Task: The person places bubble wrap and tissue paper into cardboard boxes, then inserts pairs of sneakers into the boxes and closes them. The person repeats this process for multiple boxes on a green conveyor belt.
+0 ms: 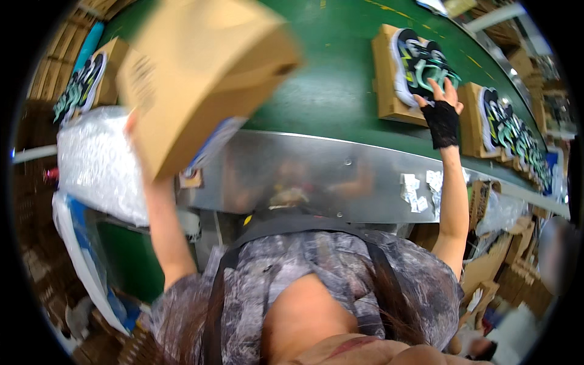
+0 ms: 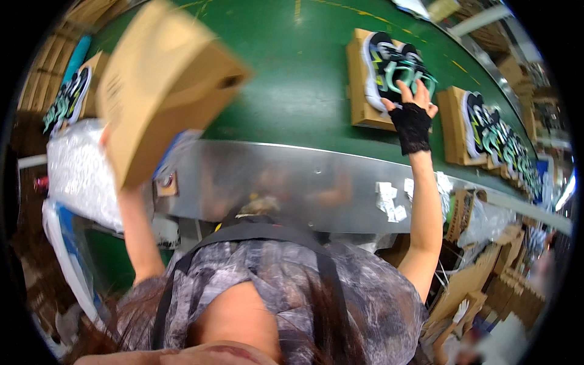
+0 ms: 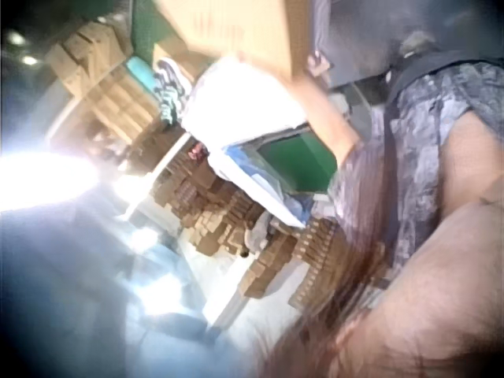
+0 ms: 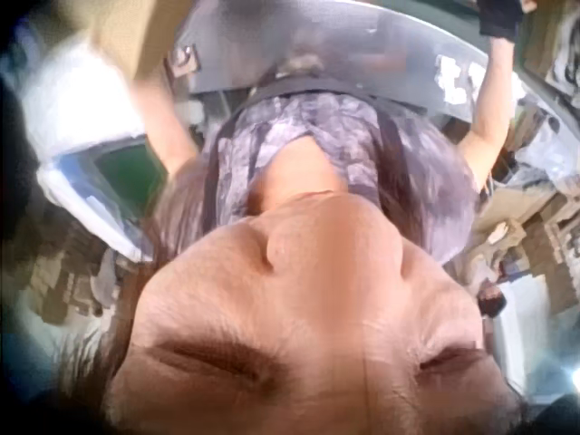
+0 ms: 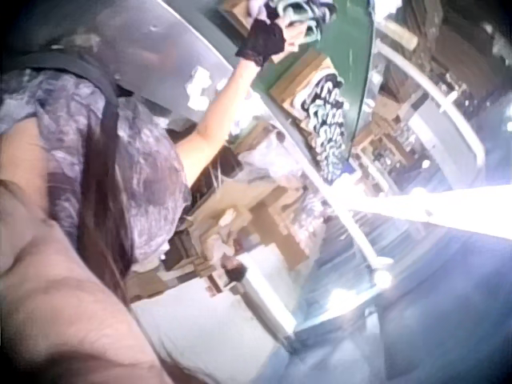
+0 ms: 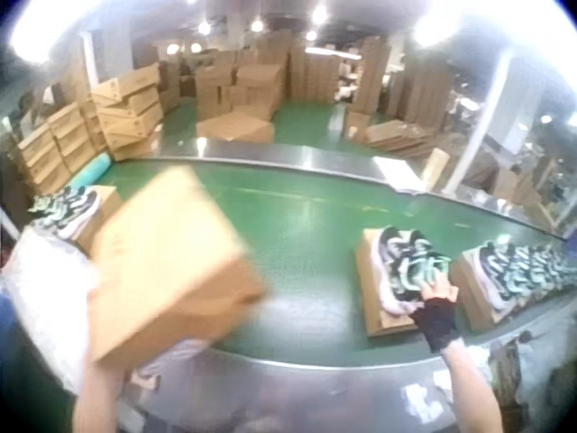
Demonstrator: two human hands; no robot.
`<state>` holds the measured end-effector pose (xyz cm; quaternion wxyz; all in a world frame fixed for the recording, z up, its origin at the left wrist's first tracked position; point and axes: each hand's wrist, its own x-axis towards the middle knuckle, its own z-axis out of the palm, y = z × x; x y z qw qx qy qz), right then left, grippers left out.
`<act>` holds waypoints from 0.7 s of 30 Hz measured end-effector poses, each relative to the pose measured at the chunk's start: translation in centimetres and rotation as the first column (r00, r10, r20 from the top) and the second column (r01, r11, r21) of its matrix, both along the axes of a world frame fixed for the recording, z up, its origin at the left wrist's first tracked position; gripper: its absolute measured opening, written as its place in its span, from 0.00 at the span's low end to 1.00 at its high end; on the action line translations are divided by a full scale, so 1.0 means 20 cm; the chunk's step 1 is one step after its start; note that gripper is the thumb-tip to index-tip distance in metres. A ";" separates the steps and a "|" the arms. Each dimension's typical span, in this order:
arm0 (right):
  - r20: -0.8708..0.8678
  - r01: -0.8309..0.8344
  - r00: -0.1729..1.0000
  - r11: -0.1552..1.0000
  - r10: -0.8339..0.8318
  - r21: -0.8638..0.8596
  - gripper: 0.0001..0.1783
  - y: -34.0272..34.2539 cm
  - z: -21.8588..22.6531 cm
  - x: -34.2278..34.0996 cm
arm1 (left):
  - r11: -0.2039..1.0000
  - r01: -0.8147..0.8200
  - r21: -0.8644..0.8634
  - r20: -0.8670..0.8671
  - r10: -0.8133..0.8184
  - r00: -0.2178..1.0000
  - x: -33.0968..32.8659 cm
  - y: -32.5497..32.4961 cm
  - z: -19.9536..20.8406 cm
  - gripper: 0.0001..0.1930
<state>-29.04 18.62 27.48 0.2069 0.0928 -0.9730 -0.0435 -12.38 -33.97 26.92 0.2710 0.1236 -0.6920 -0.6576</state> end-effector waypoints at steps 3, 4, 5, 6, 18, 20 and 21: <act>0.194 0.109 0.974 0.993 -0.116 0.047 0.33 0.11 0.00 -0.06 | 0.520 -0.310 -0.796 -0.164 0.309 0.937 0.44 -0.20 0.14 0.18; 0.282 0.097 0.954 0.995 -0.099 0.021 0.33 0.08 0.01 -0.10 | 0.305 -0.372 -0.877 -0.246 0.380 0.892 0.63 -0.23 0.23 0.18; 0.328 0.114 0.934 0.989 -0.138 0.093 0.34 0.06 0.04 -0.12 | 0.143 -0.442 -0.886 -0.337 0.458 0.823 0.79 -0.26 0.27 0.17; 0.407 0.107 0.903 0.990 -0.136 0.094 0.34 0.02 0.08 -0.14 | 0.566 -0.466 -0.680 -0.135 0.528 0.839 0.93 -0.25 0.30 0.24; 0.641 0.093 0.736 0.906 0.217 -0.413 0.24 -0.03 0.57 -0.17 | 0.086 -0.721 0.687 0.170 0.947 0.274 1.68 -0.14 0.04 0.39; 0.590 0.058 0.768 0.891 0.248 -0.451 0.23 -0.04 0.61 -0.13 | 0.043 -0.732 0.680 0.196 0.951 0.237 1.73 -0.12 0.00 0.40; 0.615 0.007 0.704 0.862 0.356 -0.507 0.23 -0.10 0.68 -0.07 | 0.019 -0.738 0.675 0.203 0.957 0.209 1.77 -0.11 -0.01 0.40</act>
